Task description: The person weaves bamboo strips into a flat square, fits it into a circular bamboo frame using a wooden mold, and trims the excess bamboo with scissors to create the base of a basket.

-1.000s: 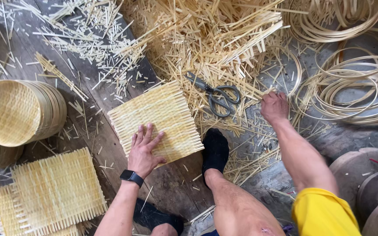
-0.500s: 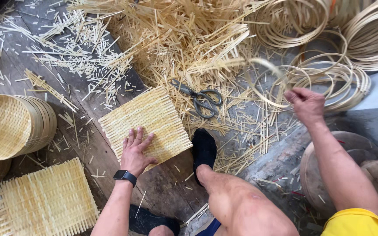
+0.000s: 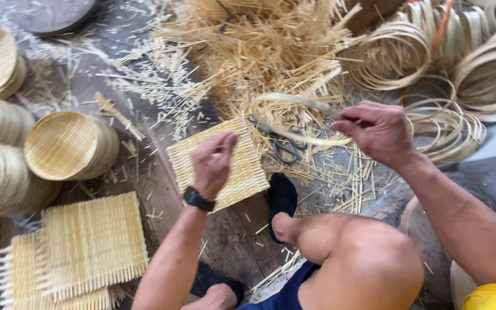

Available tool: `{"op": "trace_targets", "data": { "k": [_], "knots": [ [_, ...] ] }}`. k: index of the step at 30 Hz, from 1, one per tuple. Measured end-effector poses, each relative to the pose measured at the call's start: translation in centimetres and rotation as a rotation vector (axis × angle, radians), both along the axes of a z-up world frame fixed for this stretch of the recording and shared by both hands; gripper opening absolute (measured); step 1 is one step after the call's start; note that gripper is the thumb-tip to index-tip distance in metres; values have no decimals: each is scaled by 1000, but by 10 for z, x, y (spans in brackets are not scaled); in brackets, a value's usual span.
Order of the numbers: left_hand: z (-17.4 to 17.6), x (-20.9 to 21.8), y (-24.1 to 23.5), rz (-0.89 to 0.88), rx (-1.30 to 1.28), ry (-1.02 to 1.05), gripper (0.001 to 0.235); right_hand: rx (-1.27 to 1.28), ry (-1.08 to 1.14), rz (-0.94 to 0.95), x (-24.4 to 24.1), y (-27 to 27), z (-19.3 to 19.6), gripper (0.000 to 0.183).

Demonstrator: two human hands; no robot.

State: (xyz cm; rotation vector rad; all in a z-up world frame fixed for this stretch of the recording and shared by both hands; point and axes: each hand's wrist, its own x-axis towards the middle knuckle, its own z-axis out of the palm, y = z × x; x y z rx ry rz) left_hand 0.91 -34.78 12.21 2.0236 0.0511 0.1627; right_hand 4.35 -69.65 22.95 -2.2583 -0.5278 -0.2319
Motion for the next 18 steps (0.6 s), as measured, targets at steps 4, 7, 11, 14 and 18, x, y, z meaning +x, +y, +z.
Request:
{"op": "trace_targets", "data": {
  "k": [4, 7, 11, 14, 18],
  "knots": [
    [62, -15, -64, -100, -858, -63, 40, -18, -39, 305, -15, 82, 43, 23],
    [82, -21, -63, 15, -1212, -4, 33, -183, -294, 448, -21, 117, 73, 27],
    [91, -41, -15, -101, -1183, 121, 32, -284, -875, 387, -14, 134, 103, 38],
    [104, -60, -4, -120, -1165, 182, 32, -162, -492, 555, -9, 152, 93, 21],
    [125, -67, 14, -18, -1046, 377, 35, -148, -518, 629, -19, 171, 81, 18]
  ]
}}
